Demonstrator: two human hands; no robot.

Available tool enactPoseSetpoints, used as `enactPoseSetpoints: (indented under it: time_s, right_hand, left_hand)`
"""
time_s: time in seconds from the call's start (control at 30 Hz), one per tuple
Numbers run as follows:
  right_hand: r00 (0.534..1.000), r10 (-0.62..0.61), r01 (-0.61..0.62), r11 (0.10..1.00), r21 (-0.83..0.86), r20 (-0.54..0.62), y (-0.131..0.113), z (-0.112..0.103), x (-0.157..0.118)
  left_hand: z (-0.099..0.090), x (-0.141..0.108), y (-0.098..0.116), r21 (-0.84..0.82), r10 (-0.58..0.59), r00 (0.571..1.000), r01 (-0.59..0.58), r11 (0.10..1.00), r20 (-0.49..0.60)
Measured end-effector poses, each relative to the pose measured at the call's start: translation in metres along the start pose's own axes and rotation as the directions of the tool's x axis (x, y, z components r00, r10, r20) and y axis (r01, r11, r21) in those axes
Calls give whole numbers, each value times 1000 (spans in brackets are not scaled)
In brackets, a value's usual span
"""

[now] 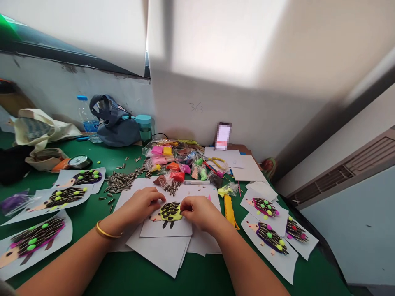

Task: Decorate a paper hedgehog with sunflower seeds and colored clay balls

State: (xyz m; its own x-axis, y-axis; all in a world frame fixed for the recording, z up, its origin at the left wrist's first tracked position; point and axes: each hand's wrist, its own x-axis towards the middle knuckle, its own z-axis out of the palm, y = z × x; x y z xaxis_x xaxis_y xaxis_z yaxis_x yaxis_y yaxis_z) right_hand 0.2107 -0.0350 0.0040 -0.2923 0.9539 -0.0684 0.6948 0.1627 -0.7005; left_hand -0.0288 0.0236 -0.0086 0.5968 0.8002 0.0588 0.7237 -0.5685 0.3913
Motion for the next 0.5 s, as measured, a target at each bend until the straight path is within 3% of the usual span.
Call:
enactPoseSetpoints:
  time_s: [0.33,0.5]
  right_hand:
    - [999,50,-51,959,-278,-10,4,-4,-1]
    - [999,13,-24,957,-290,-39,-1,-7,-2]
  left_hand:
    - [1,0,-1,11,-4,1000,4,1000,7]
    - [2,-1,-2,6,13,1000,-13,1000,-8]
